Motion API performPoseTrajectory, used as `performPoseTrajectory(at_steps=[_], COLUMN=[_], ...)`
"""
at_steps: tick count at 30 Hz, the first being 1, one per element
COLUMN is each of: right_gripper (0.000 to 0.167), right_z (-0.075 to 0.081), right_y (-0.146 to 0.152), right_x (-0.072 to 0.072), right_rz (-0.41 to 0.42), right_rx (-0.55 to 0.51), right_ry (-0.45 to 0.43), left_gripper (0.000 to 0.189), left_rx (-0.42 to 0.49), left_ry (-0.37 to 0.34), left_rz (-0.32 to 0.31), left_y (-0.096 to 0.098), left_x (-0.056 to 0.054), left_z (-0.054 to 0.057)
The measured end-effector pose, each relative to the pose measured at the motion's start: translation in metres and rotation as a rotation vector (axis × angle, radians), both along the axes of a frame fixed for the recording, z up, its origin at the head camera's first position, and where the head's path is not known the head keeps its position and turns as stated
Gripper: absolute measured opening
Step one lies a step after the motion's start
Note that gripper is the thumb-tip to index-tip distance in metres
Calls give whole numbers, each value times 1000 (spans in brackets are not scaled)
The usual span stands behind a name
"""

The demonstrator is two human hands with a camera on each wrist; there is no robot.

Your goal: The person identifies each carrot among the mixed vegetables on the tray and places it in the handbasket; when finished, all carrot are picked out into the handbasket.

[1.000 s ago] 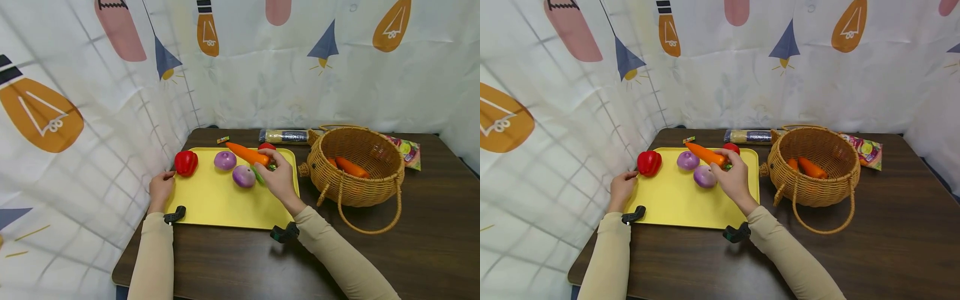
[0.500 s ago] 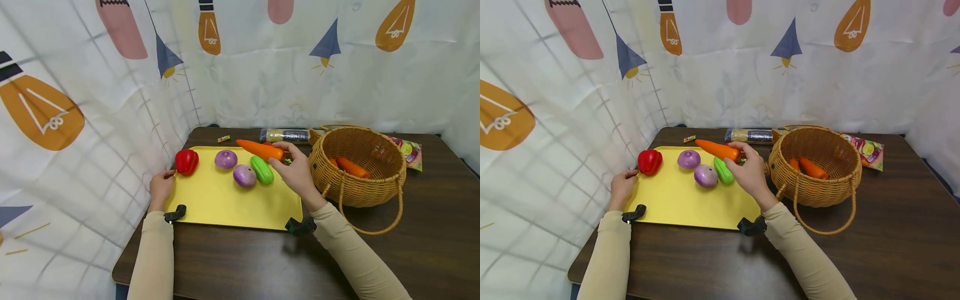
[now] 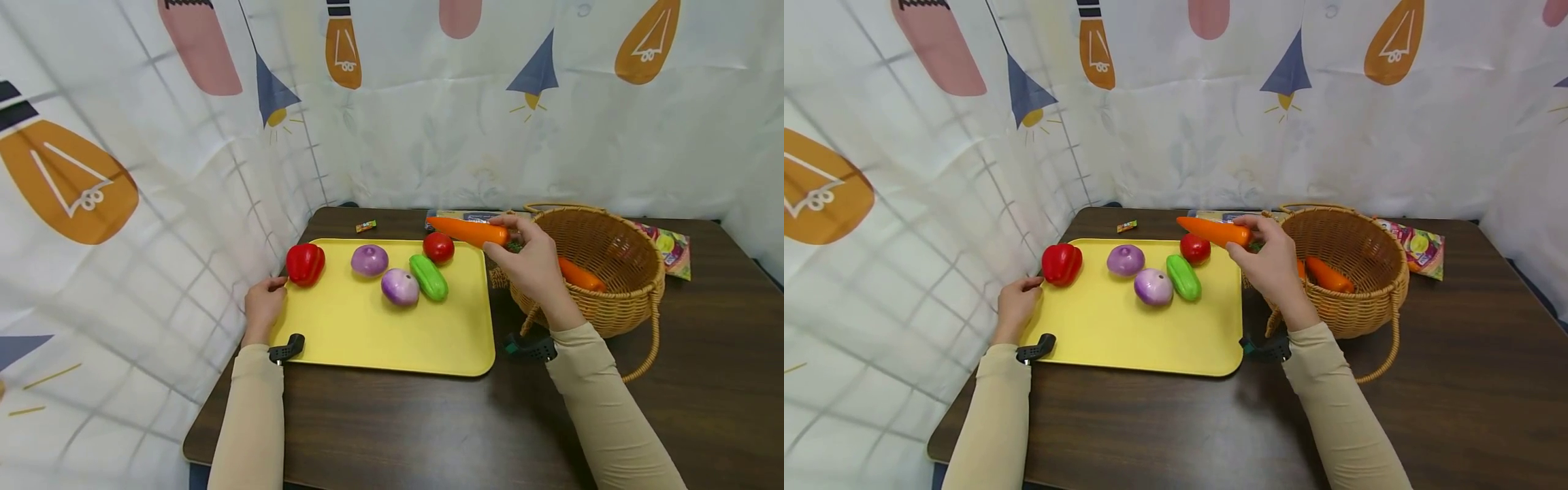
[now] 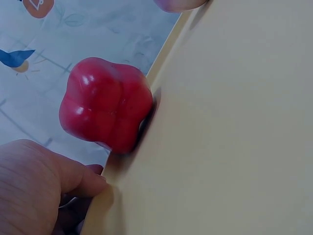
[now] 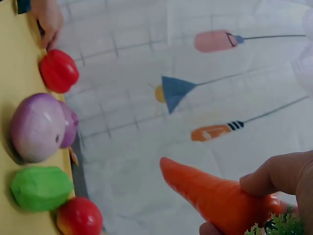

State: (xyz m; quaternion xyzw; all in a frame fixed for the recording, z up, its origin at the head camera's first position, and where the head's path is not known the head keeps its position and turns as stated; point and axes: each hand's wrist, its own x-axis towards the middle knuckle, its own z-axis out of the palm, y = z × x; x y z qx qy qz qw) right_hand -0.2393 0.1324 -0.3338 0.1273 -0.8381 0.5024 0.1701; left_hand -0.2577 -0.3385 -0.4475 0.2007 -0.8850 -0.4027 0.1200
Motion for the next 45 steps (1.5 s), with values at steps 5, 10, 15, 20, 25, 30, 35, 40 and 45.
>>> performPoseTrajectory(at_steps=[5, 10, 15, 20, 25, 30, 35, 40, 45], right_gripper=[39, 43, 46, 44, 45, 42, 37, 31, 28], right_z=[8, 15, 17, 19, 21, 21, 21, 20, 19], right_y=[17, 35, 57, 77, 93, 108, 120, 128, 136], right_x=[0, 2, 2, 3, 5, 5, 7, 9, 11], right_rz=[-51, -51, -70, -143, -221, -225, -231, -233, -268], right_rx=[12, -34, -64, -64, -70, -145, -222, -305, -242], right_ry=[-16, -59, -101, -100, -103, -112, -117, -121, -136], left_gripper=[35, 36, 36, 36, 36, 36, 37, 37, 37], left_rx=[6, 8, 1, 0, -2, -3, 9, 8, 9], left_ry=[-3, -8, -10, -3, 0, -4, -10, -12, -8], left_rz=[0, -4, -5, -10, -6, -10, -2, 0, 2], left_y=[1, 0, 0, 1, 1, 0, 0, 0, 1], left_x=[0, -1, 0, 1, 1, 1, 1, 1, 1], left_z=[1, 1, 1, 1, 1, 1, 0, 0, 0])
